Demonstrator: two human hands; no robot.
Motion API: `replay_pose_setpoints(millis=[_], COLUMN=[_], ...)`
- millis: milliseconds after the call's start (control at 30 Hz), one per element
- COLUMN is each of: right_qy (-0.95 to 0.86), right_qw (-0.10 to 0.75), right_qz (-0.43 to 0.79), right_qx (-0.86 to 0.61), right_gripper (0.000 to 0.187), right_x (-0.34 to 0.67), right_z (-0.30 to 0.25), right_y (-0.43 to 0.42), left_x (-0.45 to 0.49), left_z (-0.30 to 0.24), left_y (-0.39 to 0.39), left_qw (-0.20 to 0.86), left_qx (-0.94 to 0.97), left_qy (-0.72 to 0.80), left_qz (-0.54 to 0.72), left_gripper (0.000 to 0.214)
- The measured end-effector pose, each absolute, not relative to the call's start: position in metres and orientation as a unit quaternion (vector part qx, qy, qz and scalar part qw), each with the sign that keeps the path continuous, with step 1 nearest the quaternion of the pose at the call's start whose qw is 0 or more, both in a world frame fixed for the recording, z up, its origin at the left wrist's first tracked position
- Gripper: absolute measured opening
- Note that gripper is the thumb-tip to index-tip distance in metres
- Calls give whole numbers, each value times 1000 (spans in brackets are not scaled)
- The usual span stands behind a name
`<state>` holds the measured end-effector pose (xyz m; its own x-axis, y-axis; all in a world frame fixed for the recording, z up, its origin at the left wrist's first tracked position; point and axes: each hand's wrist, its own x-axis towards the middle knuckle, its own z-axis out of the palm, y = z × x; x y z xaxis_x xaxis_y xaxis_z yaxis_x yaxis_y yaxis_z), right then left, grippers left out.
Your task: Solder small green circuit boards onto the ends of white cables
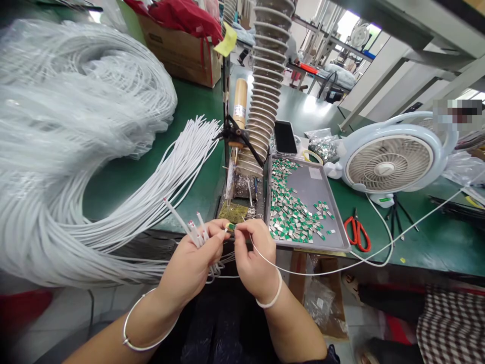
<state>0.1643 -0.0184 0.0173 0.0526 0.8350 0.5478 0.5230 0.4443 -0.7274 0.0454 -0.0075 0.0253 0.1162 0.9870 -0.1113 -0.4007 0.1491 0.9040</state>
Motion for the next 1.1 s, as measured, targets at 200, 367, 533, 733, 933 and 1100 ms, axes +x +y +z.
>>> replay_pose_setpoints(millis=[200,367,533,733,933,1100], right_qy=[-713,-713,-708,-723,-728,-728], right_qw=[506,531,550,539,524,525], right_qz=[73,46,48,34,12,6], right_qx=[-480,-456,-441,-431,-441,-441], right_gripper=[21,39,42,29,27,28], right_x=[166,169,169,168,168,167], right_z=[22,14,11,22,23,22], right_y=[-19,-23,-22,-18,-17,-15], left_x=[47,47,48,47,47,48], left_z=[27,30,38,44,45,44], left_y=[-6,-3,0,1,0,1], left_qw=[666,675,696,705,711,711], left_qx=[328,316,298,292,279,281], left_qy=[424,433,420,404,404,400], left_qz=[519,507,501,505,504,506], left_gripper=[20,23,18,18,20,21])
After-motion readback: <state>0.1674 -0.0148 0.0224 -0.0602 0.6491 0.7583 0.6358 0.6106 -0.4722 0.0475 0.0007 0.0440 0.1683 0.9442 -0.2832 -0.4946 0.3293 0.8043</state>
